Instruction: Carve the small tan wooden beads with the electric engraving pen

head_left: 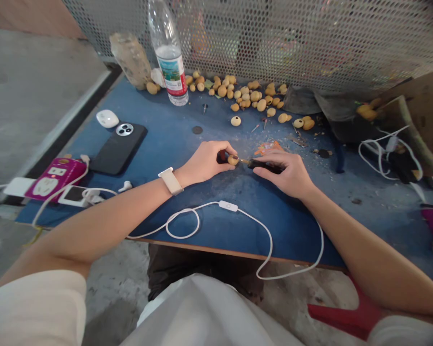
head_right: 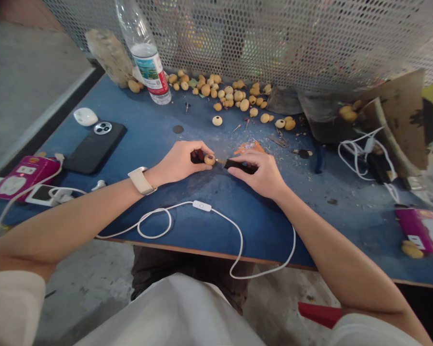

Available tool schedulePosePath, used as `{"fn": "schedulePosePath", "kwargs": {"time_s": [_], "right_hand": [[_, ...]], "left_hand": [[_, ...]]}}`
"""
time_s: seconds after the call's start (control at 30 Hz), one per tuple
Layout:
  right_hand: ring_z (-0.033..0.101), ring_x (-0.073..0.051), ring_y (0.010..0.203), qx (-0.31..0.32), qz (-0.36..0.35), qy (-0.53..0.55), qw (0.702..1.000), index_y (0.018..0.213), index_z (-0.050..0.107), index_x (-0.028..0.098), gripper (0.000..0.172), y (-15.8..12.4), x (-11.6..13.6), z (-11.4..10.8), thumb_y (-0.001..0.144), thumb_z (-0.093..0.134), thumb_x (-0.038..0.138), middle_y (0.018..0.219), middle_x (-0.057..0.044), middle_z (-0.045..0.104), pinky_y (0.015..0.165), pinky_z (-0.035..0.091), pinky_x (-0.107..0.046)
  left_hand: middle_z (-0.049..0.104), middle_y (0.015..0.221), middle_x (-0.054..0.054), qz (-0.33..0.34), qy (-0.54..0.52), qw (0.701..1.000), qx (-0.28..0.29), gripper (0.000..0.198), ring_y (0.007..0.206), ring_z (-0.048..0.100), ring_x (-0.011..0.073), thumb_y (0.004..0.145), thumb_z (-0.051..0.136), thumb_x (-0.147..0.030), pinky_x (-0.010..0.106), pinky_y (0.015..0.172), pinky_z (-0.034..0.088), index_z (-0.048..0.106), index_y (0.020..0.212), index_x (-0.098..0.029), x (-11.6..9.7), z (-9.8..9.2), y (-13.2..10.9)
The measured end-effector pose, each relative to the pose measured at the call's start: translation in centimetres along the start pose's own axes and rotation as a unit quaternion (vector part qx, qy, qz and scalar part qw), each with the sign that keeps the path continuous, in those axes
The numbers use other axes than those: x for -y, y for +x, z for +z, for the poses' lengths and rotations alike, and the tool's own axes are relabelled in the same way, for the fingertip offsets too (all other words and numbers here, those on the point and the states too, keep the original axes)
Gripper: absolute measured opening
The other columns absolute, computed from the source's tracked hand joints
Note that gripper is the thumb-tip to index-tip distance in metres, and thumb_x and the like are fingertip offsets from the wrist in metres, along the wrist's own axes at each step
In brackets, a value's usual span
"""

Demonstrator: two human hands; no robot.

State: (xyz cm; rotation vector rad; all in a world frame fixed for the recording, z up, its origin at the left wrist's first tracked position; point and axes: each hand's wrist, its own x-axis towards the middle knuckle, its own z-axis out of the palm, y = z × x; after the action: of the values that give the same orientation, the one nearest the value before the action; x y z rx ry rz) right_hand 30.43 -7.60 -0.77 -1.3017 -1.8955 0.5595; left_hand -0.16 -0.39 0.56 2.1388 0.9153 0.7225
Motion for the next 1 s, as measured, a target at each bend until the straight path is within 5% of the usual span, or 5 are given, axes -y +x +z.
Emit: {"fn": "schedulePosePath", "kwargs": {"time_s": [1.0], "right_hand": [[0.090,-0.033,0.102,-0.008,0.008,0.012,1.000,0.115,0.104,0.032,0.031,0.20,-0.08,-0.05,0.103,0.101,0.060,0.115,-0.010,0.098,0.085,0.073,-0.045]], "left_hand": [[0.096,0.110,0.007,0.006,0.015,1.000,0.004,0.025,0.100,0.089,0.0242,0.096,0.105,-0.022,0.040,0.100,0.070,0.094,0.119,-0.023,0.52,0.04,0.12]]}}
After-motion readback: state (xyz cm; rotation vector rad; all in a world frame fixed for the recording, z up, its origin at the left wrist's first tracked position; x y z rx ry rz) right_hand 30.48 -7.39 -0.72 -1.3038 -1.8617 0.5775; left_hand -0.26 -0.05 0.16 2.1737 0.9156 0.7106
